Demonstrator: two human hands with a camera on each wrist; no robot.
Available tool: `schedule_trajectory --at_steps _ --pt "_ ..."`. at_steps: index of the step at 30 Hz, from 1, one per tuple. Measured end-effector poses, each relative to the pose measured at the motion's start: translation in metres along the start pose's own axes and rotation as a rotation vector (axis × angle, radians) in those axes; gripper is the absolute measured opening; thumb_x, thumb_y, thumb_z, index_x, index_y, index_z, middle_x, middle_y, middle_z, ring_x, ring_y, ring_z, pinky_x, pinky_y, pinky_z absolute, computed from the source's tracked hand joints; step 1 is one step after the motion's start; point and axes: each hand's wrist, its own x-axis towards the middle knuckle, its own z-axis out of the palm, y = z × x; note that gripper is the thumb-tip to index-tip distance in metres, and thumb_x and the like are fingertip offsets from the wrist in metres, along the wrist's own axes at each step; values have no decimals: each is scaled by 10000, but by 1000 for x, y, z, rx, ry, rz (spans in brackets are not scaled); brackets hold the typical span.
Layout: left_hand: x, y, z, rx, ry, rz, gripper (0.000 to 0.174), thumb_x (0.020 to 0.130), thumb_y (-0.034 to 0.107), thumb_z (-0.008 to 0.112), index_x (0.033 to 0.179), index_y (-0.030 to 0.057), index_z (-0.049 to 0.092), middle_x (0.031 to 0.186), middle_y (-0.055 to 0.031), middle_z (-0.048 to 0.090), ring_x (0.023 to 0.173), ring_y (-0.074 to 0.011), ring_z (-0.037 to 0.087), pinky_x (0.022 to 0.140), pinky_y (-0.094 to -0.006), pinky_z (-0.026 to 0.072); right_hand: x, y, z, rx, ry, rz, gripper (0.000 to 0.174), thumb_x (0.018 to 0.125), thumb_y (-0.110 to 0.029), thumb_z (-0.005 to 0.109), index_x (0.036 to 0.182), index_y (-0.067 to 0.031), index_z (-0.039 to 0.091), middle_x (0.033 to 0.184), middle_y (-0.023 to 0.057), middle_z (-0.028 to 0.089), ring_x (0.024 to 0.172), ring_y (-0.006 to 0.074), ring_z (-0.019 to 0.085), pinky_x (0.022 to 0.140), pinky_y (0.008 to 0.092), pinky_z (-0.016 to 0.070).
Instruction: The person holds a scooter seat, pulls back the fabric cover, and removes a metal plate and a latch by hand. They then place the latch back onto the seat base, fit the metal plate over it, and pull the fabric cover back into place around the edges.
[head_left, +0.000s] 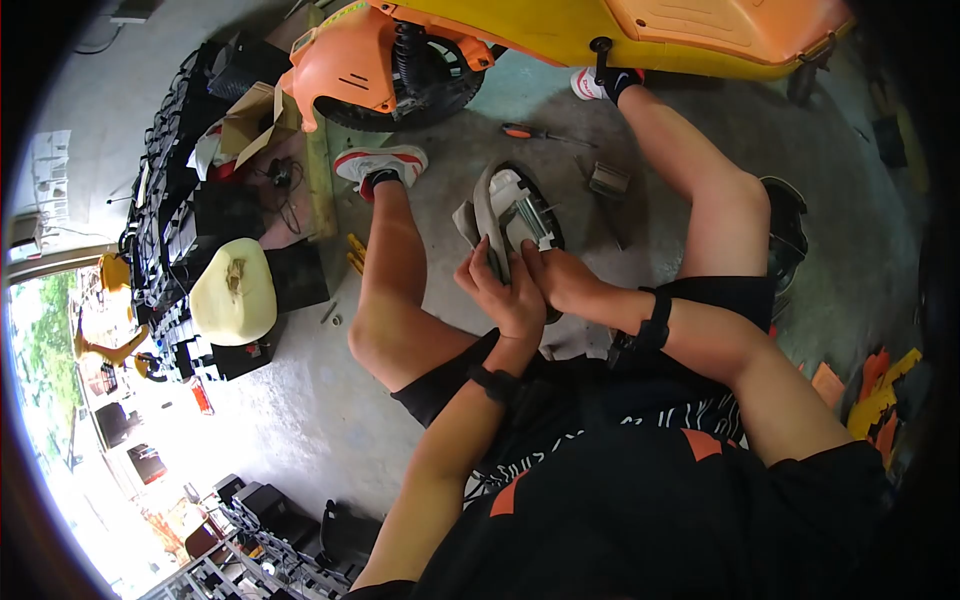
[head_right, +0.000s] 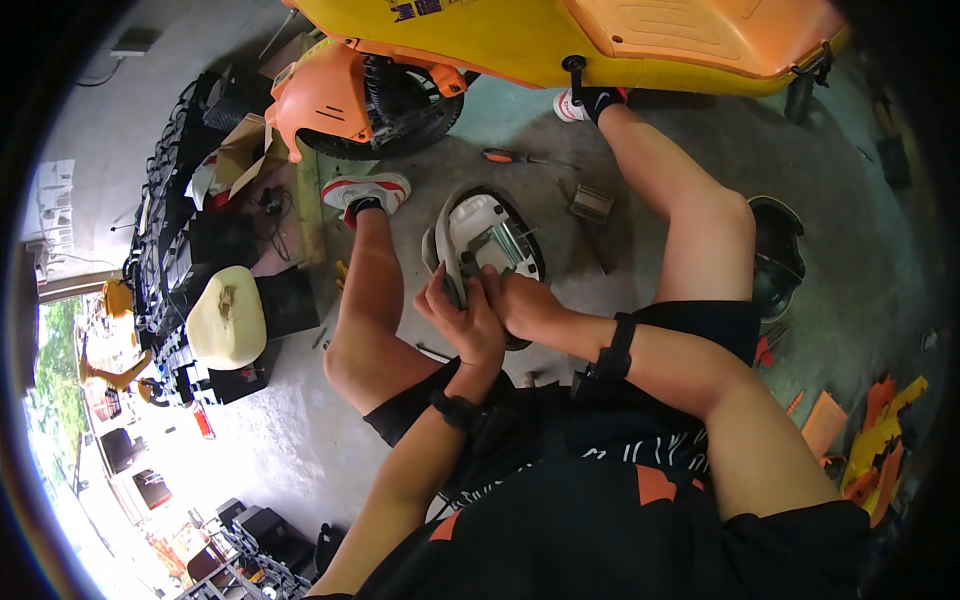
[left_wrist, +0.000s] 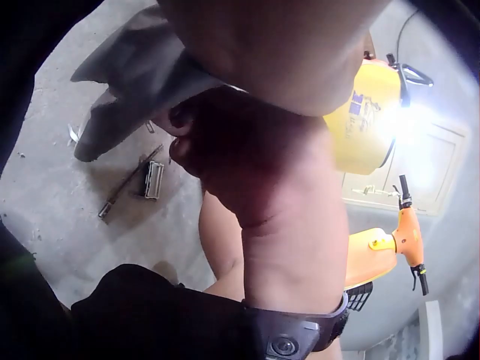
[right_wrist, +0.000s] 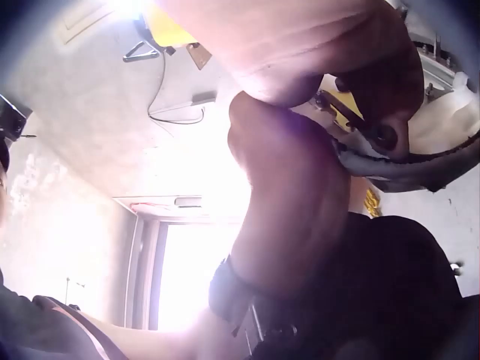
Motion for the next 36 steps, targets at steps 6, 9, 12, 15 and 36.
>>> schedule_trajectory --at_steps 6,9,12,15,36 --pt "-1 -2 0 4 -17 -8 433 879 50 668 1287 23 527 1187 -193 456 1124 -362 503 965 -436 420 -6 -6 -5 -25 69 -82 794 1030 -554 181 967 64 676 964 330 666 938 513 633 868 536 496" --pt "-1 0 3 -2 17 74 431 859 14 677 1267 30 540 1132 -160 468 1065 -307 511 909 -403 427 -3 -7 -5 26 34 48 799 1020 -582 190 995 44 686 967 343 660 969 514 626 894 518 488" --pt "0 1 3 14 -6 103 440 853 -1 681 1268 32 539 1137 -160 470 1063 -313 512 903 -403 431 -9 -15 -13 46 -2 64 815 1012 -601 188 1021 44 687 987 347 657 1000 505 621 915 503 480" --pt "0 -3 0 -3 -44 94 452 845 3 681 1272 31 535 1146 -164 460 1071 -318 509 912 -408 427 -4 -12 -13 86 -29 44 814 1018 -589 184 1046 58 677 1002 333 663 1012 498 620 914 499 480" --pt "26 -18 -10 -10 63 -189 457 810 24 631 1257 22 534 1137 -183 438 1059 -353 517 922 -426 439 10 15 5 360 -249 -166 254 964 -206 621 1093 13 629 815 93 686 671 149 632 613 296 502"
